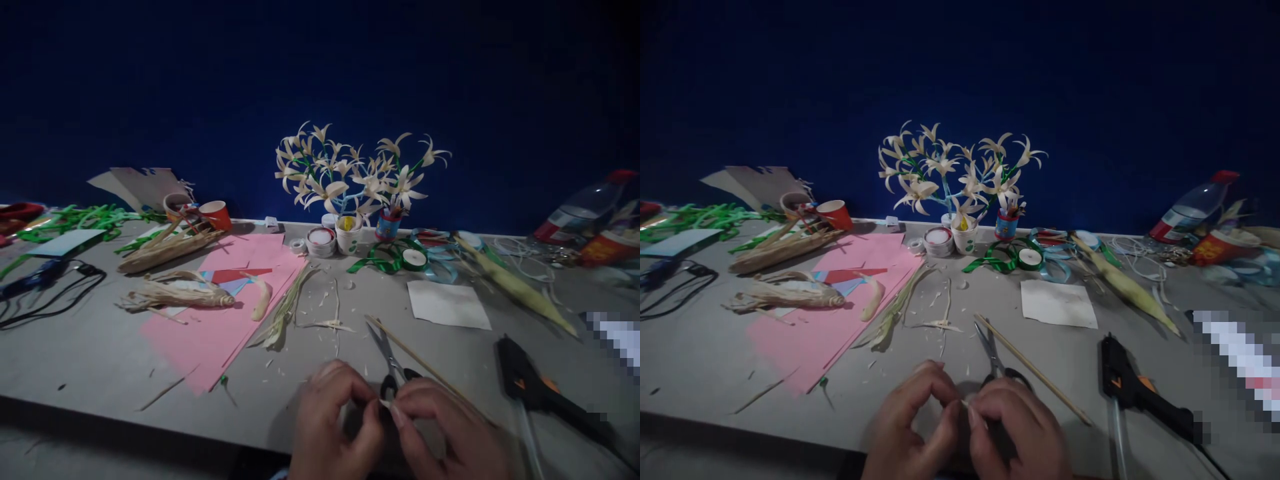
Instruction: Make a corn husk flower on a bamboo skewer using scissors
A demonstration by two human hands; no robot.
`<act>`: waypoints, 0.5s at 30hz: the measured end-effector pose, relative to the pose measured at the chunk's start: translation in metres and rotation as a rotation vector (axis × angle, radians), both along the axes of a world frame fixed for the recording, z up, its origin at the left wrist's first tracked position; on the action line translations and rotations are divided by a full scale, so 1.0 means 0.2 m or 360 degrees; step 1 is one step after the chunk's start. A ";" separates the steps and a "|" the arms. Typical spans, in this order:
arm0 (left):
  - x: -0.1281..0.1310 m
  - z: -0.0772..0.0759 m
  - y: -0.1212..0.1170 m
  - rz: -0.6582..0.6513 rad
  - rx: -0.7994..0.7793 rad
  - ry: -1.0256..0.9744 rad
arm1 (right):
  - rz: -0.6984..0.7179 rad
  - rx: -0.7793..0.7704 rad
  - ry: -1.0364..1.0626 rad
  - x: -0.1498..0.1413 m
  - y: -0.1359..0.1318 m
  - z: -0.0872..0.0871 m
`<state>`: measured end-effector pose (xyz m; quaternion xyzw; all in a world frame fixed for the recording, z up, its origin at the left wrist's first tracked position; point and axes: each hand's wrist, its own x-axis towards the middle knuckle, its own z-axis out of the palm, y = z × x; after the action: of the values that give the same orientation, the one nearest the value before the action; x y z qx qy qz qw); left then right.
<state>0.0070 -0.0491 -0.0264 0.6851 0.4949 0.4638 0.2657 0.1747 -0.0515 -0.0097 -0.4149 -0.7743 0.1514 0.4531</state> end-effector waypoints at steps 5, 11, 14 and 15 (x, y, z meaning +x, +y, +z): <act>-0.05 0.01 -0.01 0.0147 -0.0011 0.0009 | -0.0137 -0.0097 0.0169 0.03 -0.01 -0.02; 0.04 0.09 -0.01 -0.0151 -0.0050 -0.0093 | -0.0112 -0.0101 0.0145 0.00 0.00 0.00; 0.06 0.07 0.01 -0.0055 0.0194 -0.0023 | -0.0074 0.0029 0.0067 -0.01 0.00 0.00; 0.05 0.05 0.01 -0.0059 0.0253 -0.0001 | -0.0073 0.0070 0.0046 0.00 -0.01 0.00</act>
<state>0.0178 -0.0464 -0.0156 0.7129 0.4438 0.4968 0.2192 0.1742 -0.0531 -0.0100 -0.4203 -0.7612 0.1300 0.4765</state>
